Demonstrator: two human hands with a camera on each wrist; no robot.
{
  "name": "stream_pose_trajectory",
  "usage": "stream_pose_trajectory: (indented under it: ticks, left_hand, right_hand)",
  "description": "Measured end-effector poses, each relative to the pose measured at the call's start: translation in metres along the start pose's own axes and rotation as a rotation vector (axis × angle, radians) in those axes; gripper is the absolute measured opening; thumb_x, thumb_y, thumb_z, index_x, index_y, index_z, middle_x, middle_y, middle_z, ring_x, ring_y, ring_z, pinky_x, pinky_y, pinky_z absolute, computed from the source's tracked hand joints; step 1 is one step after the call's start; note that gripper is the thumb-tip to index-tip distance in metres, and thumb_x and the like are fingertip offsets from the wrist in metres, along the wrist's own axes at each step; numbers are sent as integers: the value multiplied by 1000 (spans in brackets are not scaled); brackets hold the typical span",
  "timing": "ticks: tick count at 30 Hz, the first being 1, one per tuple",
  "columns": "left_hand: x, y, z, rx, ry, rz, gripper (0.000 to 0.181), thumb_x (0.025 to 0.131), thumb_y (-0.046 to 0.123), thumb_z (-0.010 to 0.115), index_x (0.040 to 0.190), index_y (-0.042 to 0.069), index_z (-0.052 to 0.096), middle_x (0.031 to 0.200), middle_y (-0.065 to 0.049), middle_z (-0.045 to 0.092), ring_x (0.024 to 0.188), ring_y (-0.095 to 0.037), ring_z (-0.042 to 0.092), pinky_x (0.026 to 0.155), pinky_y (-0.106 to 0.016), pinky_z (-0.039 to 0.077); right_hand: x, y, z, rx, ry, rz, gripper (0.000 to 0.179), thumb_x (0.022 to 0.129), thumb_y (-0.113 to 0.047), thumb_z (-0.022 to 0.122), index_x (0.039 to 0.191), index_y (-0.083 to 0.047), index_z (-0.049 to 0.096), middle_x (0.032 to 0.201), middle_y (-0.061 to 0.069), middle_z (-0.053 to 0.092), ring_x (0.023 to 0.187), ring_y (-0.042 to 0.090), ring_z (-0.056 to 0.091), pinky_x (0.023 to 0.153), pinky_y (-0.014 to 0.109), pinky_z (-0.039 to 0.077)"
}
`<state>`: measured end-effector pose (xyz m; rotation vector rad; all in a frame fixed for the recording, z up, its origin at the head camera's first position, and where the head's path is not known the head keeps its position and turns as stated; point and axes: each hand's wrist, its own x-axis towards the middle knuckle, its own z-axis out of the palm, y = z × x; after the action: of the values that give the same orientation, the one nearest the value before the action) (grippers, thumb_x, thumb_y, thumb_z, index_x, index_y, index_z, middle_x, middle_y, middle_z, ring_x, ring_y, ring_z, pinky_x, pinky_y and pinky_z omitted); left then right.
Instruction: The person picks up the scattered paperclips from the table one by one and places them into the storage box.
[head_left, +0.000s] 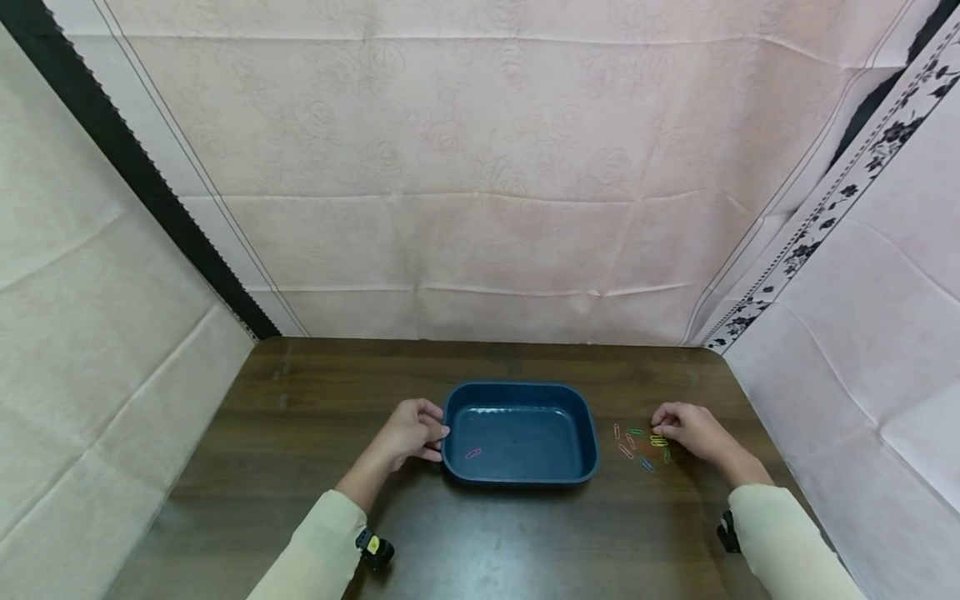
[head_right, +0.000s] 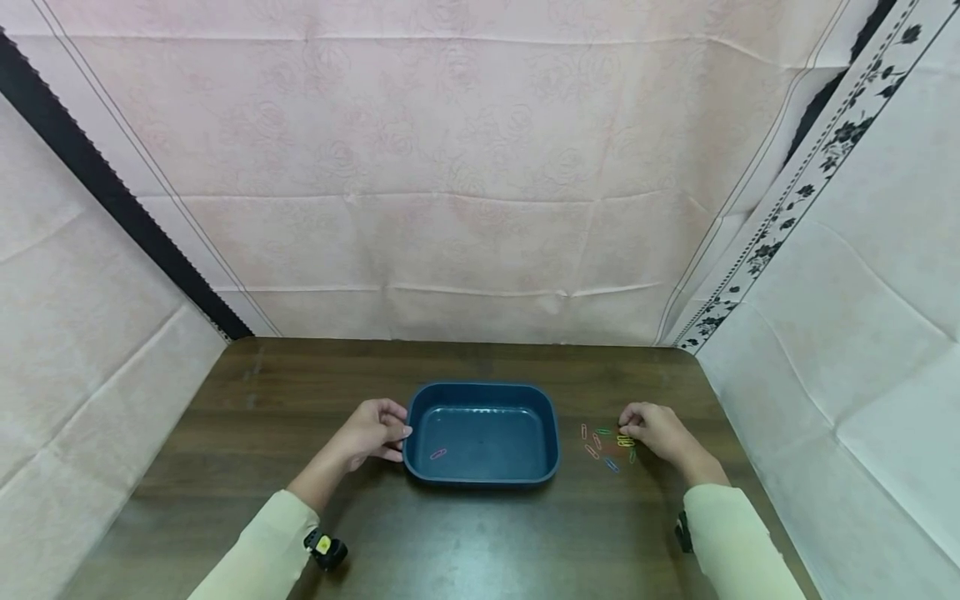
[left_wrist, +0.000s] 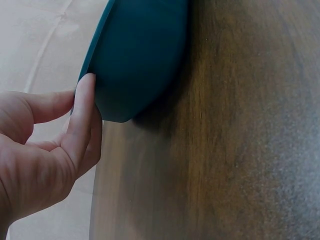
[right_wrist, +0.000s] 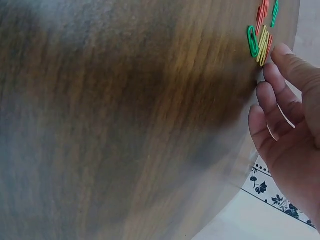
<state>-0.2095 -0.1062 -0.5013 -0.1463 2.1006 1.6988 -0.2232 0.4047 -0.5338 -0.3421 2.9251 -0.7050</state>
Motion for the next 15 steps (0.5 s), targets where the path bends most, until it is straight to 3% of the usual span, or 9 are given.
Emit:
stream_pose_trajectory:
  ticks: [15]
  left_hand:
    - [0,0,0,-2,-3,6,27,99,1,65,125,-5,57,102,-23,66,79,-25,66,68,-38,67]
  right_hand:
    - [6,0,1,-18,-42,12,10,96,-9,72,89,-13,66,79,-3,61,73,10,53,66,29,46]
